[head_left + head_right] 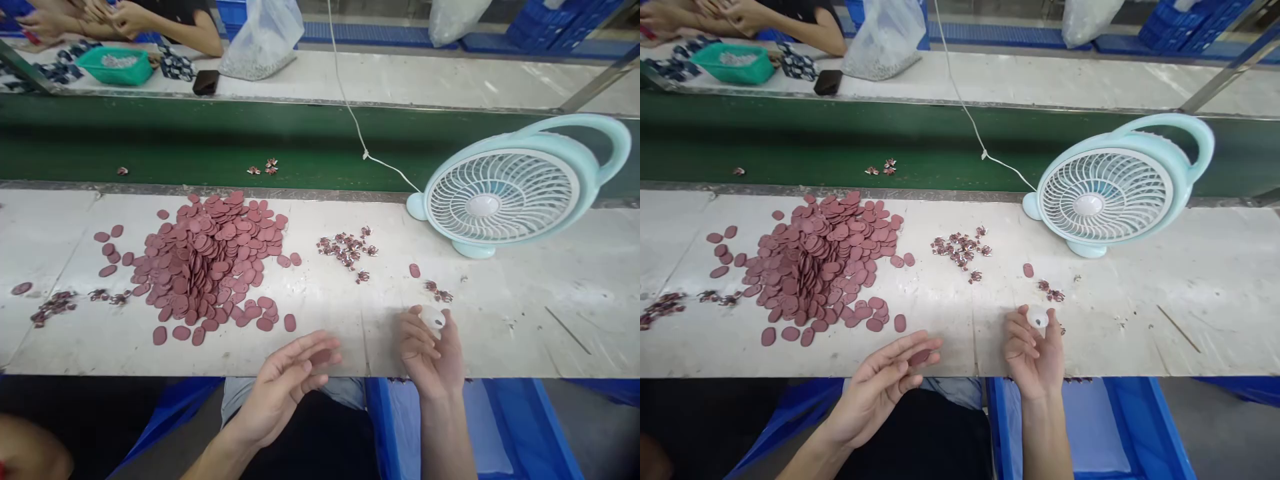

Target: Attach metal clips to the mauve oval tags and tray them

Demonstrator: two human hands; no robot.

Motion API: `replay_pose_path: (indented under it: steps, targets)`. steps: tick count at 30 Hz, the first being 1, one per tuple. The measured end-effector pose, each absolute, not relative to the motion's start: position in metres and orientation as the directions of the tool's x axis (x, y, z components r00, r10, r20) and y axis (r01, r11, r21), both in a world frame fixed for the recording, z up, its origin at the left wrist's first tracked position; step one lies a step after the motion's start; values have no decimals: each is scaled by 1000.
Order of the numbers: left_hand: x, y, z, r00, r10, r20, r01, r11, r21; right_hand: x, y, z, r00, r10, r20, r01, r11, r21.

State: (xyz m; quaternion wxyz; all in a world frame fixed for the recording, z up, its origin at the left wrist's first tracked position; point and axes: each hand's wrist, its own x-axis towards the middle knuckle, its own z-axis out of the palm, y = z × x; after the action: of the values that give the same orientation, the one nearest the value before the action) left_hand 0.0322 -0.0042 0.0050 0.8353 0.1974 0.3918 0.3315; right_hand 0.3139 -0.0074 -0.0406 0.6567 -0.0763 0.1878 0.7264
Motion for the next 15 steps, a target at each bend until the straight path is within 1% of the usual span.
replay_pose_path:
  steps: [3,4,6,8,10,13,15]
  targets:
    - [33,-6,3,479,715,-510,-346,687,639,289,-14,-13,-14,888,-460,-991,-75,-114]
    - [34,-7,1,480,715,-507,-330,683,652,278,-16,-4,9,873,-488,-976,-99,-195]
    - [36,-8,-4,489,713,-503,-296,678,673,255,-22,11,29,849,-528,-935,-164,-315]
    - [38,-8,-8,494,714,-496,-255,665,702,233,-26,20,15,852,-523,-888,-229,-398]
    - [42,-7,-7,483,729,-485,-199,631,750,214,-29,24,-24,875,-483,-845,-276,-459]
    - [46,-5,3,476,762,-439,-76,533,843,195,-28,25,-31,904,-427,-805,-276,-525]
    - [47,-4,12,501,780,-376,-15,442,897,189,-25,23,-18,902,-432,-801,-272,-534]
